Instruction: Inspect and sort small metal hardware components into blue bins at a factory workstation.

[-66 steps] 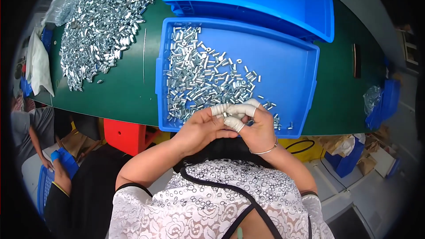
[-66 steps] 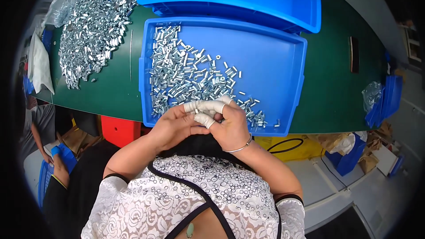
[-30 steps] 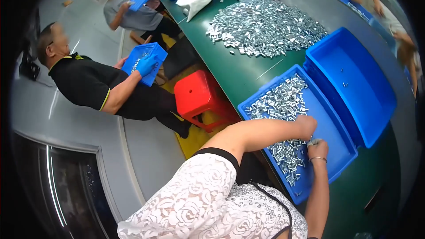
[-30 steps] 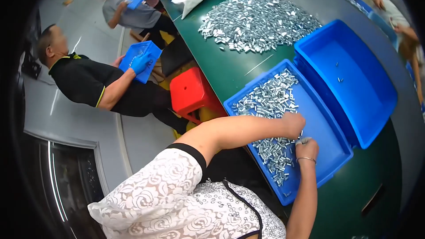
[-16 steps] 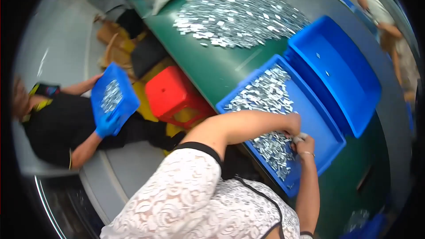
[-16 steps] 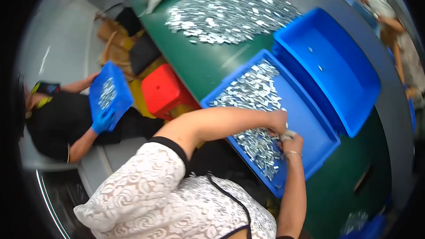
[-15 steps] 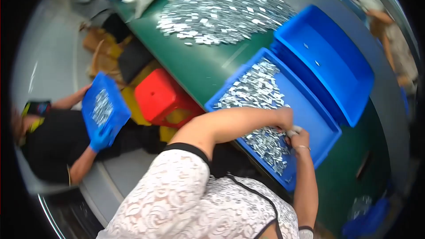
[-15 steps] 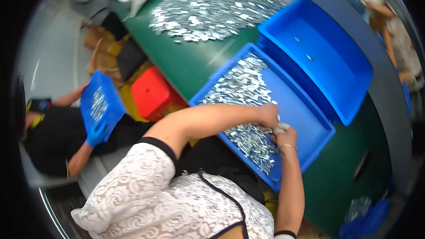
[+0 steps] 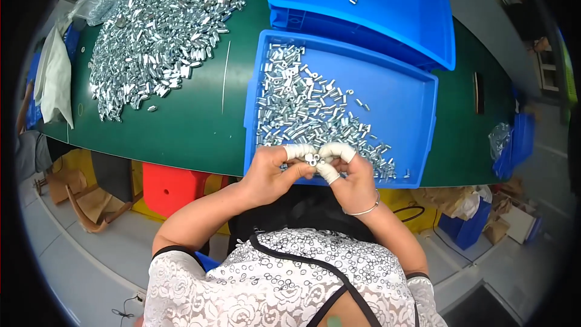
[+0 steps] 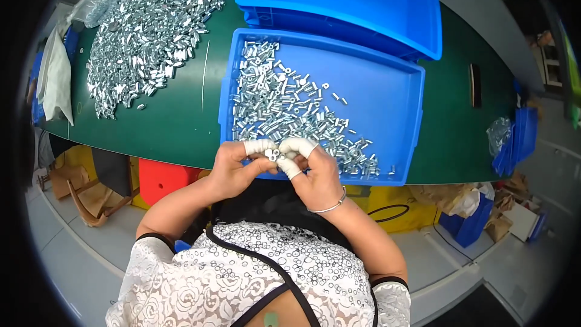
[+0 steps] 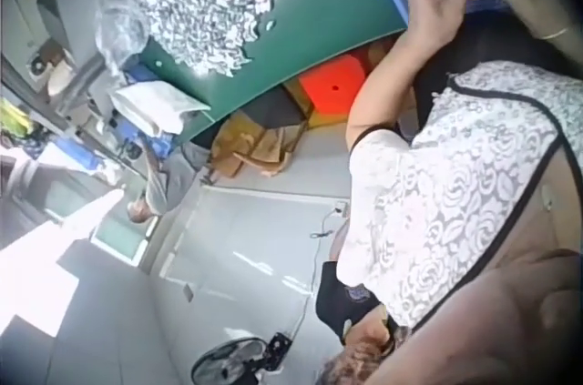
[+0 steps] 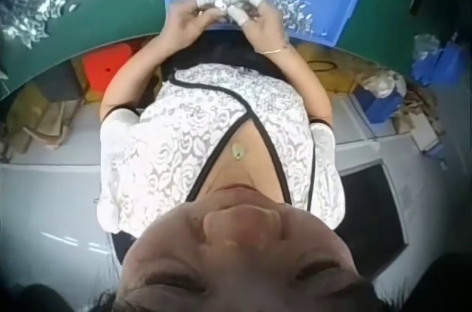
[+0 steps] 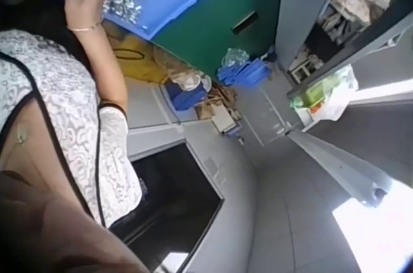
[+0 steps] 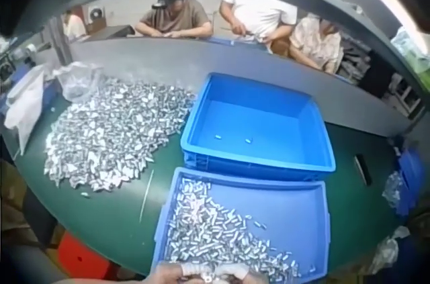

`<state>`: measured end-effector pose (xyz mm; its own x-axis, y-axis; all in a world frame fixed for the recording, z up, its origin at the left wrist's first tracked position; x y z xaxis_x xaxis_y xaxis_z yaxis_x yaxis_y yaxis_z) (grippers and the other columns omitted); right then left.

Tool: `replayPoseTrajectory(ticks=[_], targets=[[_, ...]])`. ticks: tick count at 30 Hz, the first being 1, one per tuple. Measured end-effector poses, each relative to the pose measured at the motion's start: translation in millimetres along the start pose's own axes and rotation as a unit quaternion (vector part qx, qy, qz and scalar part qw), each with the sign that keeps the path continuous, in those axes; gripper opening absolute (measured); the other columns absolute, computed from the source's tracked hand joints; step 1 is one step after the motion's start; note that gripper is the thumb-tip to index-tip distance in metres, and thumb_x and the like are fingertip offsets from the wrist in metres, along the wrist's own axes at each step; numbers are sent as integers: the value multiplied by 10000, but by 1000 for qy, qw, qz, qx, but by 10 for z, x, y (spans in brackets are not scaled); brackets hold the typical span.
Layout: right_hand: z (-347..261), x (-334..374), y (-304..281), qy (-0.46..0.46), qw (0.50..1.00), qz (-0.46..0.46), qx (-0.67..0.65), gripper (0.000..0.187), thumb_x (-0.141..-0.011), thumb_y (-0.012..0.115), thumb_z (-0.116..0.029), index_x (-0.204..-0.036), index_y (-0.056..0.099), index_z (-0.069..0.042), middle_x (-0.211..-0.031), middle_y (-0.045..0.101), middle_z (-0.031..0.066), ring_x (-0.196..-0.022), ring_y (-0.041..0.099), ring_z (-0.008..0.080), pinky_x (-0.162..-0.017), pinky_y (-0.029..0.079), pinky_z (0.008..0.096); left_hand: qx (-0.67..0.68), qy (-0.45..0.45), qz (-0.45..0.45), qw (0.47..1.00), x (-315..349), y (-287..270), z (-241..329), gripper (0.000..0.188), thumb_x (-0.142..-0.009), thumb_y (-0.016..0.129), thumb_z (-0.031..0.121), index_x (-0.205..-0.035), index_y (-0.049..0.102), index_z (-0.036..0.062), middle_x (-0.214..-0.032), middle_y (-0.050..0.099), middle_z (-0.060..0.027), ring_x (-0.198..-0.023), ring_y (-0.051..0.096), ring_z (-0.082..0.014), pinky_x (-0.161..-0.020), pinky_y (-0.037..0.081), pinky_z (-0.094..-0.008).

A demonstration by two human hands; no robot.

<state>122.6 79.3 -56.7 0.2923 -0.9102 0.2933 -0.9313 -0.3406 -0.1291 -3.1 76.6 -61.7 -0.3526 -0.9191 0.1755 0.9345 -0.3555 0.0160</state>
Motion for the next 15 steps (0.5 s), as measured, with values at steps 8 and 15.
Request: replayPoseTrajectory(ticks=[8, 15], targets=[[-151, -62, 565, 9, 995, -77, 69, 156, -841, 581, -14, -989, 534, -2, -849, 582, 48, -780, 582, 102, -681, 487, 249, -27, 4, -20, 999, 275, -501, -58, 94, -792, 662, 41, -876, 653, -1, -748, 662, -72, -660, 633, -117, -589, 494, -247], [-10, -142, 746, 47, 993, -85, -63, 181, -828, 612, -51, -991, 549, -4, -844, 593, 54, -736, 585, 94, -648, 483, 236, -98, 69, -16, 993, 281, -709, 54, 111, -746, 702, 47, -838, 651, 11, -738, 656, -88, -635, 645, -174, -561, 493, -261]])
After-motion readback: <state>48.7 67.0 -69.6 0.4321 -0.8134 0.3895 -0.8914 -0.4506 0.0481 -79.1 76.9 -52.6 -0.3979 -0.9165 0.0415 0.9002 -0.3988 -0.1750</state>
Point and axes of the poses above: each hand's wrist, its own x-axis away from the middle knuckle, its own y-axis out of the palm, z = x × y, the point moved 9 cm from there along -x, towards the middle knuckle
